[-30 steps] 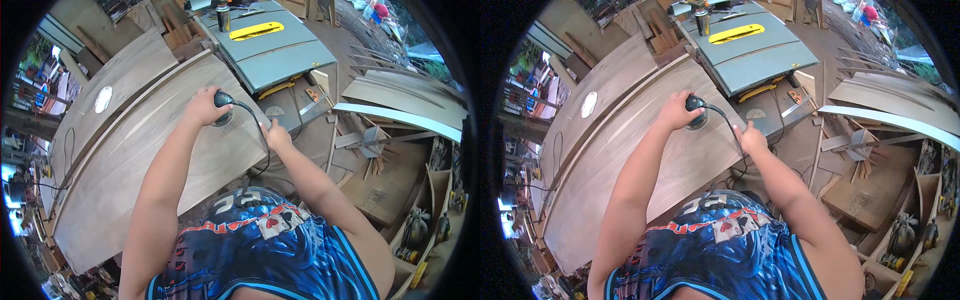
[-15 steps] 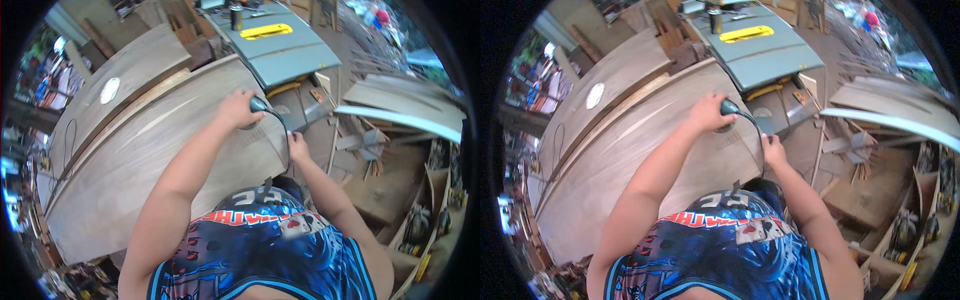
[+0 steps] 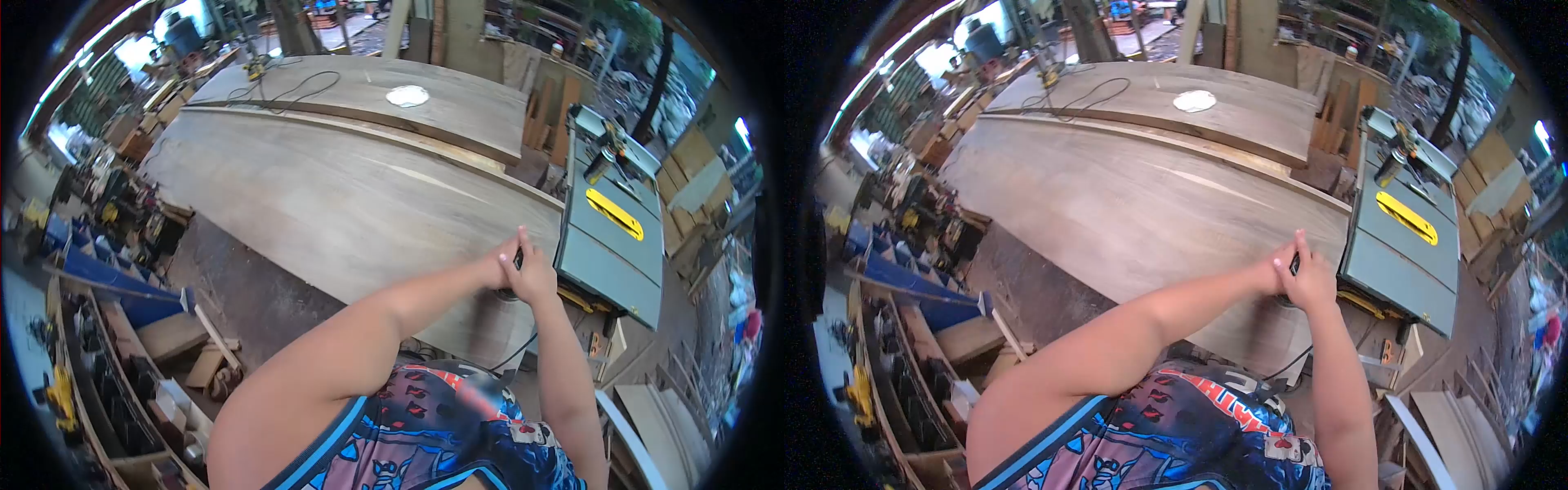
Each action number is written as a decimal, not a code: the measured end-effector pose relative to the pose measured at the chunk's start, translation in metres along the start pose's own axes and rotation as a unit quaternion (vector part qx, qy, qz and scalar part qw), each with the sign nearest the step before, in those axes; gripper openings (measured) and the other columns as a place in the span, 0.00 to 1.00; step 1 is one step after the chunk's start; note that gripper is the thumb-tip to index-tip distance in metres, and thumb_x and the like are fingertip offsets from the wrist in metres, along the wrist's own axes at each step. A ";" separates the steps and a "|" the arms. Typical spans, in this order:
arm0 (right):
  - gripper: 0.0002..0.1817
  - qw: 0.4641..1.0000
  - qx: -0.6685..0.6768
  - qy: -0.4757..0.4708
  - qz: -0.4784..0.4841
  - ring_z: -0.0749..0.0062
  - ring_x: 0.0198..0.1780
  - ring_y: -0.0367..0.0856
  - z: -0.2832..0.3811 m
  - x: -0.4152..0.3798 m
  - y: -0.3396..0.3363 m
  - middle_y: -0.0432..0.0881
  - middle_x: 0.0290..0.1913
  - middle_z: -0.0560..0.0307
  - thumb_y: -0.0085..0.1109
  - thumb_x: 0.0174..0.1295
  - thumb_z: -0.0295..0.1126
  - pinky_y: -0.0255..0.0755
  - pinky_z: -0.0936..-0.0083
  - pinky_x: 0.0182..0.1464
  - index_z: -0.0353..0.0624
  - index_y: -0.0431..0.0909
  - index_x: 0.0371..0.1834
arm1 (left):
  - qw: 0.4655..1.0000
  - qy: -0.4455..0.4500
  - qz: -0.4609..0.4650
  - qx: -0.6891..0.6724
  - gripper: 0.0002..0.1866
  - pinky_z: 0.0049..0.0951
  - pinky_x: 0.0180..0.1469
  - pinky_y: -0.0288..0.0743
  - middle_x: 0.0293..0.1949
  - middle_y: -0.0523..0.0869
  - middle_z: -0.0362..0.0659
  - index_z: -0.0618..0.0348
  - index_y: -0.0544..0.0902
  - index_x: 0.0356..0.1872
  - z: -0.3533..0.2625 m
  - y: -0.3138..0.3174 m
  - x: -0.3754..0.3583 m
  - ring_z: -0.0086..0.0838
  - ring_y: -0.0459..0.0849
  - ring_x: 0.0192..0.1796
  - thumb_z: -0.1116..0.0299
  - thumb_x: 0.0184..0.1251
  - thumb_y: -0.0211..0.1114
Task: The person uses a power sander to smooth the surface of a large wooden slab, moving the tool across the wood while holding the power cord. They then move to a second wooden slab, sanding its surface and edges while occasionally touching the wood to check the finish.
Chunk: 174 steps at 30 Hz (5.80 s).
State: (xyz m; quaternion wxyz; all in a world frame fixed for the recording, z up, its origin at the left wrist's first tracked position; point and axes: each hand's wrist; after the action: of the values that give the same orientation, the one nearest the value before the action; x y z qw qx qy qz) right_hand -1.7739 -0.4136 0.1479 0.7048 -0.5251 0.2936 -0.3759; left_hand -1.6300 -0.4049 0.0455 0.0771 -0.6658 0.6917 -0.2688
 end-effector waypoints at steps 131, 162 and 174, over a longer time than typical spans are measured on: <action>0.33 0.983 -0.107 0.137 -0.052 0.44 0.60 0.86 -0.054 -0.030 0.000 0.84 0.60 0.46 0.75 0.63 0.41 0.84 0.50 0.60 0.57 0.79 0.73 | 0.746 -0.390 -0.156 0.518 0.45 0.59 0.89 0.49 0.90 0.60 0.44 0.33 0.63 0.89 0.218 -0.307 -0.188 0.44 0.56 0.91 0.26 0.78 0.56; 0.32 0.994 -0.084 0.056 -0.032 0.46 0.58 0.86 -0.016 -0.044 0.012 0.83 0.59 0.48 0.77 0.60 0.37 0.85 0.53 0.56 0.57 0.80 0.70 | 0.739 -0.373 -0.167 0.535 0.44 0.60 0.88 0.50 0.90 0.63 0.44 0.31 0.65 0.89 0.228 -0.311 -0.196 0.47 0.59 0.90 0.26 0.78 0.56; 0.32 0.996 -0.075 0.023 -0.028 0.46 0.57 0.86 -0.004 -0.039 0.014 0.83 0.58 0.48 0.77 0.59 0.37 0.85 0.54 0.55 0.56 0.81 0.69 | 0.744 -0.367 -0.172 0.532 0.44 0.62 0.87 0.49 0.90 0.61 0.45 0.32 0.66 0.88 0.230 -0.313 -0.197 0.47 0.58 0.91 0.27 0.78 0.56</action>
State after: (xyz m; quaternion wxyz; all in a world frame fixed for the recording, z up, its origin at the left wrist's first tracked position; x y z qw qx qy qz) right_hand -1.7954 -0.3809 0.1340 0.6453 -0.5760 0.3225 -0.3845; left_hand -1.2277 -0.2676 -0.0497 0.6191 -0.6716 0.2290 -0.3364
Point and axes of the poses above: each hand's wrist, its own x-axis towards the middle knuckle, its own y-axis out of the palm, z = x × y
